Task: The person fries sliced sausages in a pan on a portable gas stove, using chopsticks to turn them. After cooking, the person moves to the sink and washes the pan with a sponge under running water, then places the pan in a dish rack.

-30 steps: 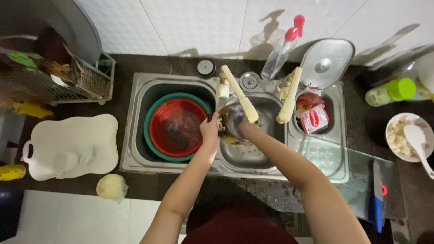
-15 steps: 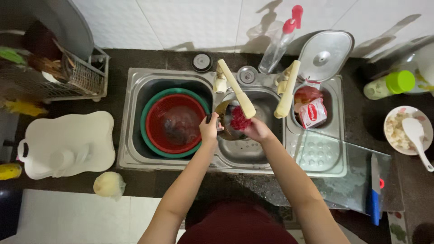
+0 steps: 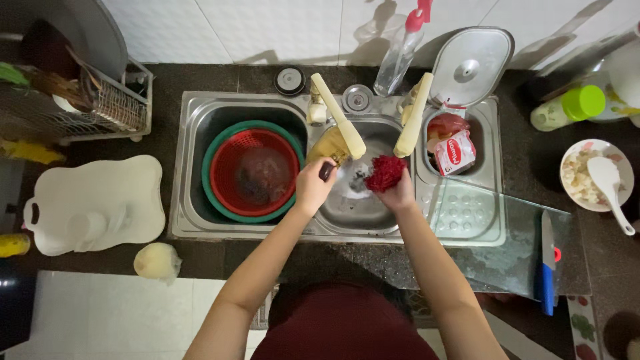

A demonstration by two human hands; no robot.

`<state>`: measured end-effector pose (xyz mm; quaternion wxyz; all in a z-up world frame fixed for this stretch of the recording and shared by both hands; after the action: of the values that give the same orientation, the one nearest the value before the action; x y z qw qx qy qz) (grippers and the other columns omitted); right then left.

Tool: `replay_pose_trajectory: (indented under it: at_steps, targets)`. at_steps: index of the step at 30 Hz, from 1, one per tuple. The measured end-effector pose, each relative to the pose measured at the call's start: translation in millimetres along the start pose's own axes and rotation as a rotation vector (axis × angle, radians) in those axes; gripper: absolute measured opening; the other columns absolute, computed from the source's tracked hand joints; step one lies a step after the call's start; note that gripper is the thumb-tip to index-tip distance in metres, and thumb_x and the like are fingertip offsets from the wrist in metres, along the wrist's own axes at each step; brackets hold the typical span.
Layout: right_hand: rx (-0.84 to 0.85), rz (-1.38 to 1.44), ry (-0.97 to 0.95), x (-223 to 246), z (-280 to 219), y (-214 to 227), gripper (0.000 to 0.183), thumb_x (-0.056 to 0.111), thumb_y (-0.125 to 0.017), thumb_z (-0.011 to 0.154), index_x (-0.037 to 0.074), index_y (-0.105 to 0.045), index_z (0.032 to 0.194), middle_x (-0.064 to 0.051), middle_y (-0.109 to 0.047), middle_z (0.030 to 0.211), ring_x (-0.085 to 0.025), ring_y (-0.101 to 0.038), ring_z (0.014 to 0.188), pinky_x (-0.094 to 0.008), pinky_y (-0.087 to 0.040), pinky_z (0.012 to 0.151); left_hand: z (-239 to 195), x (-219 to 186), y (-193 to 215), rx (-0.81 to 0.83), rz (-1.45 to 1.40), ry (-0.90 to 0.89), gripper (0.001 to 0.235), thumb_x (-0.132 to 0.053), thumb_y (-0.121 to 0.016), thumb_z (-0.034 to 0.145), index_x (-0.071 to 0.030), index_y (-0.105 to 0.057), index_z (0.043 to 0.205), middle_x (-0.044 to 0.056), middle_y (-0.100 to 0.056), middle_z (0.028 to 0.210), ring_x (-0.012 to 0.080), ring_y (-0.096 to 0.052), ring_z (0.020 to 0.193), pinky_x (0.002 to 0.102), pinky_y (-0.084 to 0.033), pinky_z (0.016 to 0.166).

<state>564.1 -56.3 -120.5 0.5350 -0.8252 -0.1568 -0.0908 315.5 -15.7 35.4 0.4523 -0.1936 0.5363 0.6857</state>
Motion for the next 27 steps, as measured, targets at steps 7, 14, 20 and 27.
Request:
replay_pose_trajectory:
  at_steps: [7,14,20,27]
  targets:
    - [-0.048,-0.016,0.033,-2,-17,32,0.068,0.068,-0.035,0.102,0.014,-0.057,0.137,-0.008,-0.064,0.134,-0.031,-0.059,0.119,-0.06,-0.046,0.105,11,-20,8,0.197,0.277,-0.402,0.023,-0.016,-0.079,0.081,-0.016,-0.073,0.104,0.004,-0.07,0.084,0.0261,-0.068,0.08,0.04,-0.055,0.066]
    - [-0.075,0.014,0.1,-3,-39,51,0.06,0.061,-0.036,0.105,0.014,-0.06,0.135,-0.008,-0.065,0.131,-0.029,-0.059,0.116,-0.054,-0.048,0.102,32,-25,-37,0.264,0.357,-0.581,0.03,-0.018,-0.078,0.076,-0.018,-0.074,0.106,0.005,-0.073,0.093,0.0245,-0.069,0.089,0.039,-0.056,0.066]
    - [-0.022,0.07,0.137,-9,-62,67,0.054,0.056,-0.041,0.111,0.012,-0.06,0.136,-0.009,-0.064,0.129,-0.029,-0.058,0.116,-0.053,-0.049,0.1,40,-15,-68,0.328,0.257,-0.455,0.023,-0.025,-0.079,0.085,-0.019,-0.075,0.107,0.005,-0.075,0.092,0.0297,-0.071,0.077,0.043,-0.056,0.066]
    - [-0.234,-0.009,0.047,-18,-76,62,0.057,0.054,-0.037,0.106,0.013,-0.054,0.14,-0.009,-0.063,0.133,-0.029,-0.062,0.117,-0.053,-0.05,0.1,48,83,-109,0.162,-0.416,0.565,0.031,-0.034,-0.077,0.088,-0.006,-0.074,0.102,0.006,-0.072,0.072,0.0167,-0.068,0.058,0.033,-0.053,0.054]
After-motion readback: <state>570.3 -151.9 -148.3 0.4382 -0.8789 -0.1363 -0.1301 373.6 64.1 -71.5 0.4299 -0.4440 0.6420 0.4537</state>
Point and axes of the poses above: each hand's wrist, its own z-axis towards the middle knuckle, its own y-axis out of the back of the hand, x = y × z, the point moved 1 cm from there along z, towards the middle knuckle
